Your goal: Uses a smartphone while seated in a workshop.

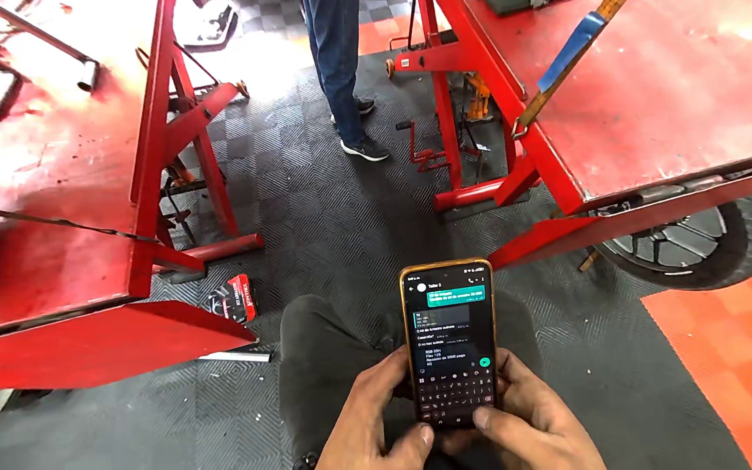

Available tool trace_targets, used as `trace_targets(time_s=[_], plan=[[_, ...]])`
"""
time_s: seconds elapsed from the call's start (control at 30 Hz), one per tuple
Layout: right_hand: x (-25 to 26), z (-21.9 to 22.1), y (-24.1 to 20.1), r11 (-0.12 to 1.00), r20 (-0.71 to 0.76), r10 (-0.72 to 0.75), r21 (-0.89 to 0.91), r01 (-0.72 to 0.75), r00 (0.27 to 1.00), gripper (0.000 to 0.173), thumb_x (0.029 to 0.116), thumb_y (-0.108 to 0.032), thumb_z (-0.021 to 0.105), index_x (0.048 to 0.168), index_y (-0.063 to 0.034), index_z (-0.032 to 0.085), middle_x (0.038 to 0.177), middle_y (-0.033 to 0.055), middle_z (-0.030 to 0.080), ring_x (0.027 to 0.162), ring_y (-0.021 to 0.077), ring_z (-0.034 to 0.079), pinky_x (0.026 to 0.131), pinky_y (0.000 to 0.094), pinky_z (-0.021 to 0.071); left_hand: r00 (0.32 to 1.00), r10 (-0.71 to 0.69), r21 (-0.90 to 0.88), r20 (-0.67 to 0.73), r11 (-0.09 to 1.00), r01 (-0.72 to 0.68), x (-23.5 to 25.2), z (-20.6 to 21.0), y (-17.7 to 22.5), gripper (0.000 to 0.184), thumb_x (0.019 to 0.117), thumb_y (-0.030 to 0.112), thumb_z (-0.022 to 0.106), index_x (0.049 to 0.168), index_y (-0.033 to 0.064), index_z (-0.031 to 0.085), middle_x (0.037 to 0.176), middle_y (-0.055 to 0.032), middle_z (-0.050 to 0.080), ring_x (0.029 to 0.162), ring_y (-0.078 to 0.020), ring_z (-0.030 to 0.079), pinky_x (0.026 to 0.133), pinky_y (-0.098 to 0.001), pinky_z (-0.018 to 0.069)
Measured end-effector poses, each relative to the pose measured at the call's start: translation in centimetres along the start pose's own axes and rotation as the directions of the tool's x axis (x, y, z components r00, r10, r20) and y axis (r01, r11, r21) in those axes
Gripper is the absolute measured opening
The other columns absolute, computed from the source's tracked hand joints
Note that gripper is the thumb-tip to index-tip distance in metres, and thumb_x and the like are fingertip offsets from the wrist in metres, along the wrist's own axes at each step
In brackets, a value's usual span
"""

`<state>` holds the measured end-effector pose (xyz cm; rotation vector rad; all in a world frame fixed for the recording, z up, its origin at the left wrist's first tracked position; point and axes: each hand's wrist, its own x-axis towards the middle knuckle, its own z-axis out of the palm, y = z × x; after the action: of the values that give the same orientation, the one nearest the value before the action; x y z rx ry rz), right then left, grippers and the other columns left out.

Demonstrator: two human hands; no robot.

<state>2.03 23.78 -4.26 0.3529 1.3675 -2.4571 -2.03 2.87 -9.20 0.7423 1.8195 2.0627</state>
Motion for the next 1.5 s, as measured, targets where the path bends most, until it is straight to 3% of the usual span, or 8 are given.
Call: trace_targets(time_s=[0.23,0.5,0.73,1.13,1.37,1.5], plan=[[0.13,-0.20,0.12,0.999,0.007,-0.008,0.048,0.007,1.000,0.037,0.0915,0.008,0.044,0.128,0.0007,0.040,0.121,0.0217,0.066,0.100,0.0354,0.072,0.073,0.0532,0.0643,1.000,-0.008,0.033,-0.007,0.999,0.009,-0.07,0.13,0.11,0.060,0.0964,0.027,0.064,0.144,-0.0044,0.046,0.134,-0.0128,0.062,0.116,-0.0161,0.066,0.096,-0.0375,0.0599],[0.09,-0.12,0.02,0.998,0.015,-0.014,0.054,0.013,1.000,0.038,0.0914,0.007,0.048,0.128,-0.0004,0.040,0.123,0.0213,0.065,0.101,0.0350,0.072,0.074,0.0524,0.0642,0.999,-0.020,0.040,-0.029,0.999,0.021,0.13,0.37,0.15,0.056,0.0925,0.014,0.066,0.141,-0.0067,0.048,0.130,-0.0130,0.065,0.113,-0.0168,0.068,0.095,-0.0374,0.0610],[0.17,-0.23,0.11,0.998,0.032,-0.025,0.062,0.023,0.999,0.038,0.0907,0.007,0.048,0.127,-0.0005,0.040,0.123,0.0219,0.065,0.102,0.0361,0.072,0.074,0.0535,0.0640,1.000,-0.006,0.020,-0.013,1.000,0.007,0.07,0.16,0.16,0.059,0.0965,0.026,0.064,0.142,-0.0071,0.047,0.130,-0.0134,0.064,0.114,-0.0164,0.067,0.094,-0.0376,0.0608],[0.34,-0.28,-0.16,0.997,0.064,-0.014,0.074,0.009,0.998,0.040,0.0896,0.010,0.043,0.128,0.0016,0.041,0.124,0.0223,0.065,0.104,0.0360,0.071,0.079,0.0551,0.0631,1.000,-0.003,-0.014,-0.026,1.000,0.002,0.19,-0.04,0.08,0.056,0.0985,0.027,0.062,0.142,-0.0063,0.048,0.128,-0.0135,0.065,0.113,-0.0174,0.067,0.096,-0.0387,0.0600],[0.30,-0.11,0.03,0.996,0.038,-0.003,0.091,0.000,0.999,0.034,0.0948,0.008,0.036,0.128,0.0013,0.042,0.122,0.0223,0.066,0.101,0.0352,0.073,0.077,0.0536,0.0639,1.000,-0.003,-0.024,-0.025,1.000,0.003,-0.10,-0.04,-0.12,0.059,0.0981,0.026,0.064,0.145,-0.0043,0.046,0.132,-0.0131,0.064,0.116,-0.0181,0.067,0.099,-0.0398,0.0590],[0.25,-0.28,0.20,0.995,0.059,-0.004,0.100,-0.002,0.998,0.036,0.0926,0.008,0.041,0.128,0.0011,0.041,0.123,0.0220,0.065,0.103,0.0355,0.072,0.078,0.0549,0.0634,1.000,-0.001,-0.020,-0.022,1.000,0.001,-0.23,-0.05,-0.15,0.060,0.0978,0.026,0.064,0.145,-0.0054,0.045,0.132,-0.0139,0.063,0.116,-0.0182,0.066,0.098,-0.0396,0.0589]])
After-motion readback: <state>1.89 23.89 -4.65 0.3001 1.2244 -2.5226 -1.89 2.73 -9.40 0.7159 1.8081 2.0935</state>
